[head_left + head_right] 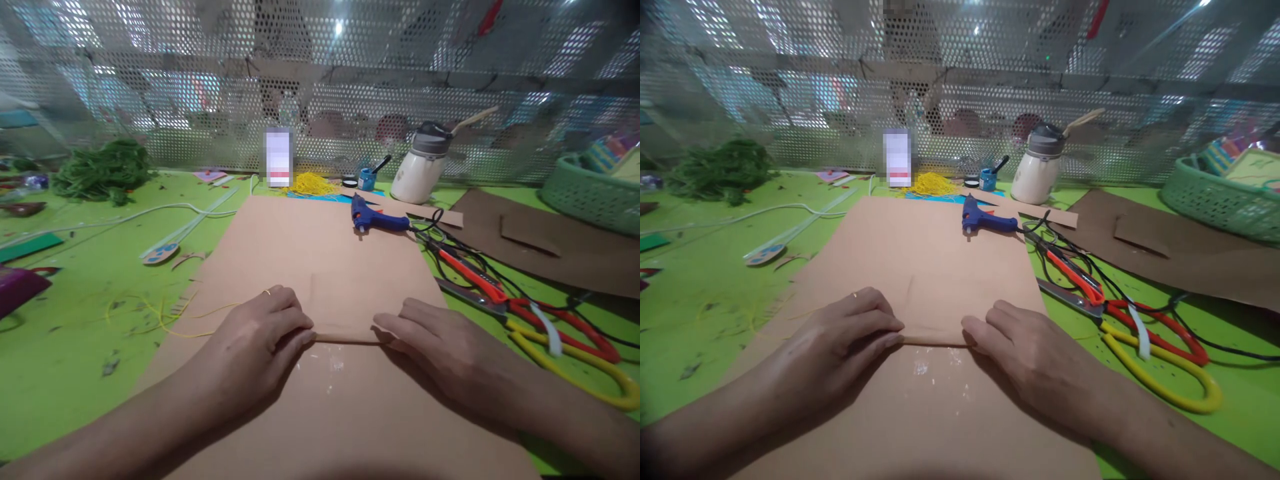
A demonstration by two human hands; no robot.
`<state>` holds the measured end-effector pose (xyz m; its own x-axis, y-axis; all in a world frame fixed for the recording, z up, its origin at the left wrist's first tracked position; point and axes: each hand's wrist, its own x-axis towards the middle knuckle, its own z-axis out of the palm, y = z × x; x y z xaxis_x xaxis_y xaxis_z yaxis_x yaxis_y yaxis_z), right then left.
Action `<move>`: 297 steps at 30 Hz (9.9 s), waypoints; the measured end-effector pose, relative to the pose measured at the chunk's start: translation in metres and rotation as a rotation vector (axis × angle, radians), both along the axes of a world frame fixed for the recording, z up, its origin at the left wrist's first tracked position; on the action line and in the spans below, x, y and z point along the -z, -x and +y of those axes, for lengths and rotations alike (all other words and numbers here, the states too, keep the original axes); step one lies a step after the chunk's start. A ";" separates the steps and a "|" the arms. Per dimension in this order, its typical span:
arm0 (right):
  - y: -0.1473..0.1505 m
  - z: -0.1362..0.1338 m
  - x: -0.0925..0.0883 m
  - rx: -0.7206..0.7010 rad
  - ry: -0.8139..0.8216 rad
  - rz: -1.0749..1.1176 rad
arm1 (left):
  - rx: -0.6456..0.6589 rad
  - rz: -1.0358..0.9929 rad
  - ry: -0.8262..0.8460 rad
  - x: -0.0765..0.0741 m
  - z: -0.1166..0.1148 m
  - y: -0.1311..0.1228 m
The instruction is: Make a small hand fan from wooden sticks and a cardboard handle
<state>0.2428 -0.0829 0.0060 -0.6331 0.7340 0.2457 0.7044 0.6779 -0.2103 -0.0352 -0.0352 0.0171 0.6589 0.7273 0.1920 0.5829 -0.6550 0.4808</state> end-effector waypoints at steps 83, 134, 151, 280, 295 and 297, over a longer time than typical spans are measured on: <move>0.003 0.010 0.006 -0.044 0.018 0.243 | 0.016 0.023 -0.061 -0.001 0.006 -0.002; 0.000 0.017 -0.003 0.030 0.167 0.179 | 0.093 0.297 -0.370 -0.003 -0.002 -0.005; -0.002 0.017 -0.003 0.024 0.170 0.183 | 0.048 0.373 -0.346 -0.008 0.003 -0.012; -0.019 0.030 0.003 0.290 0.306 0.405 | 0.043 0.292 -0.318 0.001 0.001 -0.008; -0.020 0.028 0.011 0.292 0.294 0.394 | 0.063 0.077 -0.264 0.007 0.006 0.000; -0.020 0.028 0.011 0.280 0.284 0.392 | 0.048 0.072 -0.257 0.008 0.007 -0.001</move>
<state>0.2627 -0.0551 -0.0049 -0.3055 0.9328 0.1913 0.6818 0.3545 -0.6399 -0.0337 -0.0280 0.0088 0.7103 0.6280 0.3178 0.5745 -0.7782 0.2538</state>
